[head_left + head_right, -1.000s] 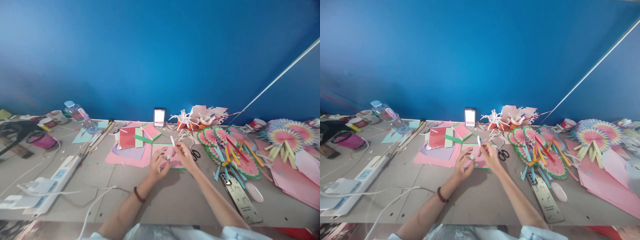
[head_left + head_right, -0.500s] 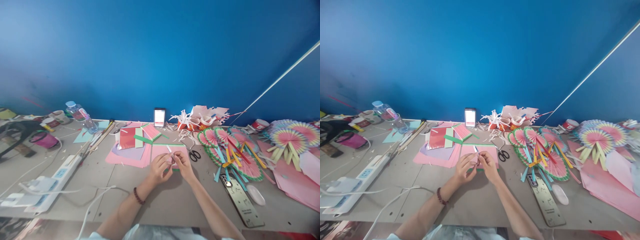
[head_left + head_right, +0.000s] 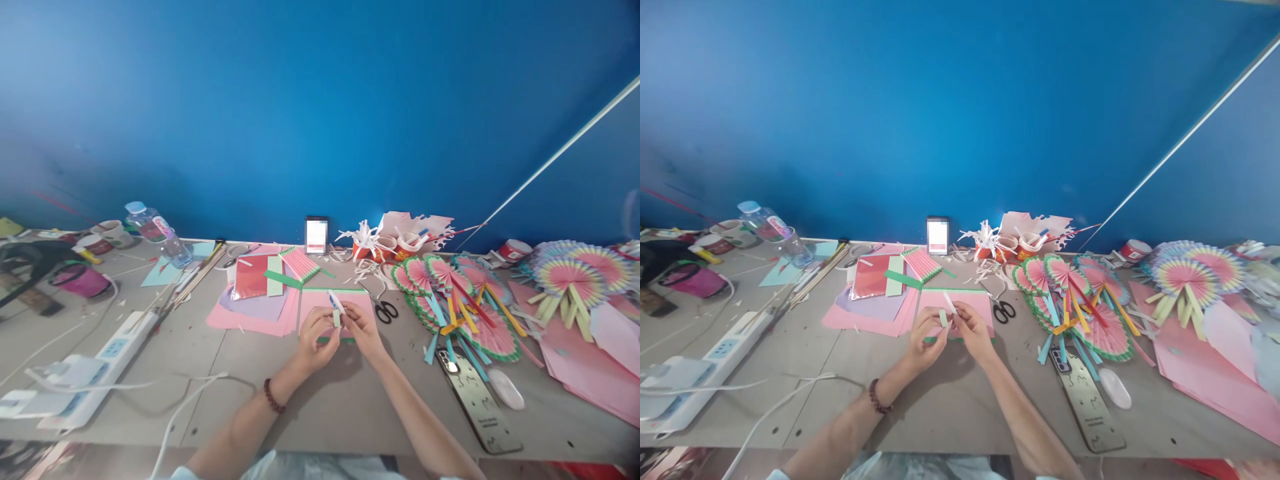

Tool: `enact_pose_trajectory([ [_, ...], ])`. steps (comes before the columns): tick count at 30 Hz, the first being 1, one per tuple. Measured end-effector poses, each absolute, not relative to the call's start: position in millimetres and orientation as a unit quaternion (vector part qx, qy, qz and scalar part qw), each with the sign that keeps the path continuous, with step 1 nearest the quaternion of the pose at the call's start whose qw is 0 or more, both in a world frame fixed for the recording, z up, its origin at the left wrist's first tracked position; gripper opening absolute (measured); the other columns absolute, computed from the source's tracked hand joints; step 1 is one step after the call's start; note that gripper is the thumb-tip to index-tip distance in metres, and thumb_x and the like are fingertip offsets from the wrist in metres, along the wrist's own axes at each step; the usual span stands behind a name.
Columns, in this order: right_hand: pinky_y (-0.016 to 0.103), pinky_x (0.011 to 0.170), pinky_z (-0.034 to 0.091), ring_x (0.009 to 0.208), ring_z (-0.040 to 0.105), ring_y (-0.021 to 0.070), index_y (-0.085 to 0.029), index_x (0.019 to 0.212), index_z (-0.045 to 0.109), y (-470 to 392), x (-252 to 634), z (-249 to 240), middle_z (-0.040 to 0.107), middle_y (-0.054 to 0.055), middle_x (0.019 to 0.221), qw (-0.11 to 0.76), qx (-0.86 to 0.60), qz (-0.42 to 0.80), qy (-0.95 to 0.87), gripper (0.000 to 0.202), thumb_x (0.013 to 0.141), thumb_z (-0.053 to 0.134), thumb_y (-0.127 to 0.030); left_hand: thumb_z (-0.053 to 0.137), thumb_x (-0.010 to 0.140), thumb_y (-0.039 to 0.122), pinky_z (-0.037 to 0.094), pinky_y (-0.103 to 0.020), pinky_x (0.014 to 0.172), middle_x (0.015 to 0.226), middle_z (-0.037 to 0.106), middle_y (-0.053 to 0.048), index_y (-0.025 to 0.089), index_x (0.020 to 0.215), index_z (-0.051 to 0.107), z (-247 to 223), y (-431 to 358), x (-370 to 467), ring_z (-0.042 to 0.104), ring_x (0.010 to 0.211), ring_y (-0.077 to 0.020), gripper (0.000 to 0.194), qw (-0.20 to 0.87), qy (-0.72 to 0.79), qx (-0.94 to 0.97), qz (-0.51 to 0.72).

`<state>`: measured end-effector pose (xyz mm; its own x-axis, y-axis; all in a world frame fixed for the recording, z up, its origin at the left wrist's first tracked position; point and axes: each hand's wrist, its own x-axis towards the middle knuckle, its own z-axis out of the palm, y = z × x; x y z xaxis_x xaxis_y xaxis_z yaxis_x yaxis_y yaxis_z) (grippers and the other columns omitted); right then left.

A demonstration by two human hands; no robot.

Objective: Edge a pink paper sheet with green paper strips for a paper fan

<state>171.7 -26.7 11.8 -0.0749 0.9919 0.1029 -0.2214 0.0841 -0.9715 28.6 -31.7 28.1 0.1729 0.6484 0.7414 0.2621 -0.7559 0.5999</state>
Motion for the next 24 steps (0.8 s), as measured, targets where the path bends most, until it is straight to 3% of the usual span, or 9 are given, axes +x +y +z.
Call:
enact_pose_trajectory([
  [7, 0.031, 0.073, 0.053, 0.086, 0.062, 0.0183, -0.023, 0.109, 0.060, -27.0, 171.5, 5.2, 0.066, 0.007, 0.096, 0.536, -0.437, 0.475, -0.544, 0.032, 0.080, 0.060, -0.037, 0.052, 0.080, 0.011, 0.050, -0.041, 0.084, 0.112, 0.060, -0.011, 0.018, 0.085, 0.058, 29.6, -26.3, 25.5, 0.056, 0.104, -0.0215, 0.011, 0.132, 0.310, 0.754, 0.564],
  [13, 0.037, 0.082, 0.052, 0.096, 0.063, 0.0218, -0.022, 0.111, 0.061, -27.8, 172.9, 3.2, 0.066, 0.010, 0.108, 0.520, -0.463, 0.420, -0.582, 0.031, 0.083, 0.056, -0.033, 0.051, 0.079, 0.008, 0.047, -0.045, 0.090, 0.112, 0.063, -0.010, 0.019, 0.084, 0.056, 28.3, -25.6, 25.9, 0.054, 0.109, -0.0225, 0.013, 0.109, 0.315, 0.768, 0.546],
  [20, 0.038, 0.086, 0.051, 0.100, 0.063, 0.0220, -0.023, 0.114, 0.059, -27.7, 173.0, -0.4, 0.065, 0.010, 0.113, 0.502, -0.476, 0.389, -0.608, 0.032, 0.084, 0.054, -0.032, 0.052, 0.080, 0.010, 0.048, -0.042, 0.089, 0.108, 0.061, -0.009, 0.019, 0.081, 0.057, 28.0, -26.8, 27.0, 0.056, 0.106, -0.0208, 0.010, 0.151, 0.328, 0.742, 0.565],
  [24, 0.038, 0.086, 0.050, 0.097, 0.064, 0.0213, -0.024, 0.121, 0.053, -29.5, 173.4, 5.7, 0.068, 0.008, 0.105, 0.485, -0.479, 0.379, -0.625, 0.036, 0.086, 0.051, -0.030, 0.052, 0.082, 0.013, 0.049, -0.040, 0.086, 0.103, 0.062, -0.009, 0.018, 0.083, 0.059, 27.0, -27.6, 27.5, 0.057, 0.101, -0.0203, 0.009, 0.188, 0.338, 0.725, 0.570],
])
